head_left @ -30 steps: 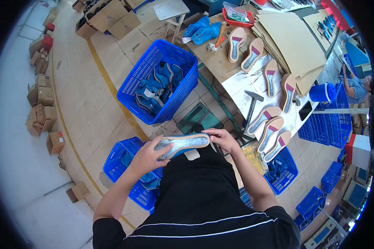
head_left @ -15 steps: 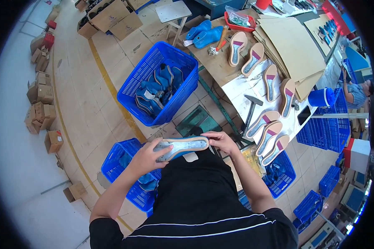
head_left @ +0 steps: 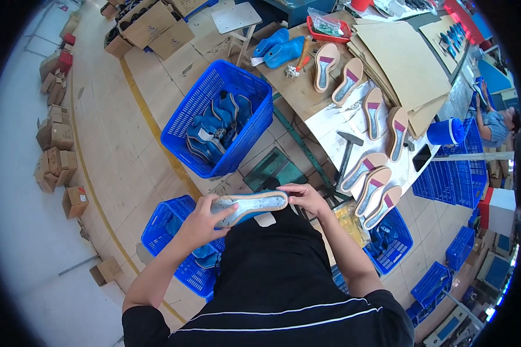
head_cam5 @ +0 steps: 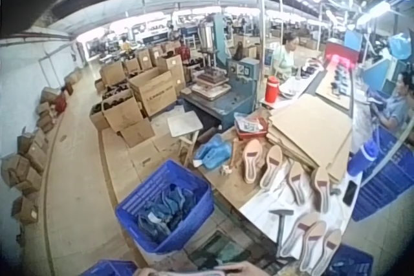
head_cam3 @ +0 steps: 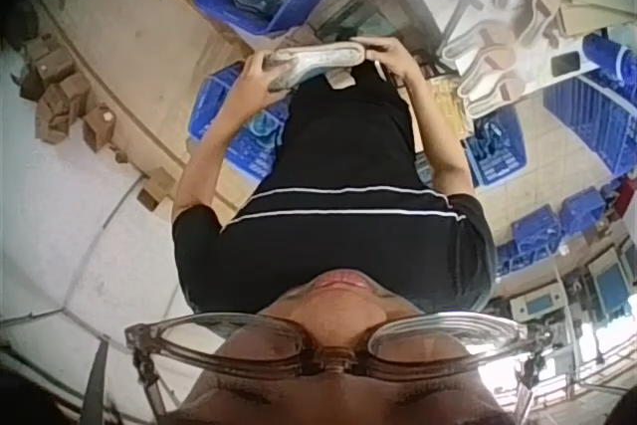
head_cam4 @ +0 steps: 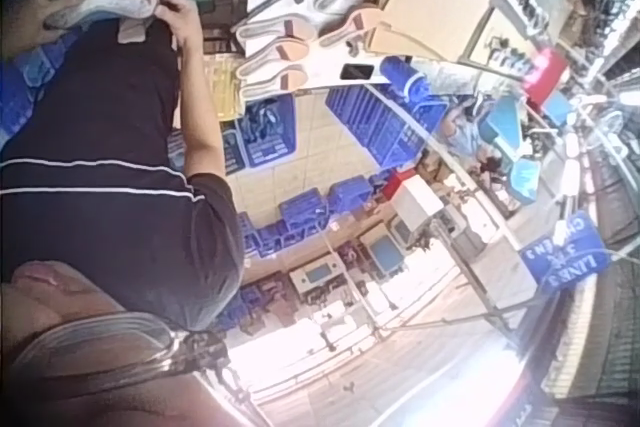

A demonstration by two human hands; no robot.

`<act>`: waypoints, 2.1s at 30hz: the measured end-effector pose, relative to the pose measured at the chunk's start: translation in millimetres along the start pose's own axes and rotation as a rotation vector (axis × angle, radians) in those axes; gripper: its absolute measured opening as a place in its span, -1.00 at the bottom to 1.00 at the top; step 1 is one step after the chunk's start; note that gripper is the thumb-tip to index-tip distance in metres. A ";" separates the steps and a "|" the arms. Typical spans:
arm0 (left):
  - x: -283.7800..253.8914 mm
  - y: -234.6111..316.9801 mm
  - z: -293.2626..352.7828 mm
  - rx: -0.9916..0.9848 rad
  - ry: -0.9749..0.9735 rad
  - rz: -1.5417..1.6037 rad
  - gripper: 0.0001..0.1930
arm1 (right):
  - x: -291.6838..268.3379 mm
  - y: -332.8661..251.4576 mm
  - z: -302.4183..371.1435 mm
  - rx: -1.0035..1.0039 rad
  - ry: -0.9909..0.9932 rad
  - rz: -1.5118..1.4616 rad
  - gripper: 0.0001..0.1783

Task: Hammer and align footwear components on a last for shoe production.

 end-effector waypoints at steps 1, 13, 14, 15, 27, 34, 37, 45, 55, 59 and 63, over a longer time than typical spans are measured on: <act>1.6 -1.1 0.4 -0.009 -0.006 0.023 -0.24 | -0.2 0.5 -0.1 0.002 0.005 -0.009 -0.45; 5.7 -1.4 0.6 0.022 0.048 -0.029 -0.26 | -1.7 6.0 0.2 -0.043 0.001 -0.034 -0.47; 6.3 -0.5 0.8 0.023 0.047 -0.030 -0.26 | -1.8 6.9 1.0 -0.044 0.002 -0.034 -0.47; 6.5 -0.1 0.9 0.016 0.048 -0.019 -0.27 | -1.2 7.4 1.2 -0.038 -0.005 -0.054 -0.47; 8.6 1.3 0.7 0.030 0.082 -0.026 -0.26 | 20.6 -29.7 13.1 -0.210 0.018 0.345 -0.22; 10.8 1.8 1.5 0.021 0.062 -0.039 -0.26 | 12.0 -20.5 12.5 -0.187 0.069 0.297 -0.32; 10.4 1.9 4.8 0.006 0.062 -0.035 -0.27 | -32.7 -4.9 5.8 -0.237 0.480 0.256 -0.61; 23.5 8.6 8.1 -0.056 0.055 0.007 -0.25 | -179.5 -6.3 -6.2 0.167 1.772 1.140 -0.25; 36.1 12.6 13.5 -0.022 0.187 0.025 -0.26 | -257.3 6.6 12.7 0.116 1.615 0.861 -0.42; 30.8 15.1 22.9 -0.105 0.148 0.041 -0.27 | -116.6 -6.9 33.8 -0.194 0.990 -0.216 -0.62; 24.5 12.8 26.1 -0.069 0.143 0.069 -0.27 | 23.4 -29.1 83.3 0.007 0.820 0.267 -0.46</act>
Point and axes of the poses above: each hand's wrist, its own z-axis away from the middle knuckle, its own x-axis out of the palm, y = z × x, the point moved 2 cm from there along -z, towards the middle knuckle, and after that the axes turned 8 degrees about x, right-handed, at the moved point
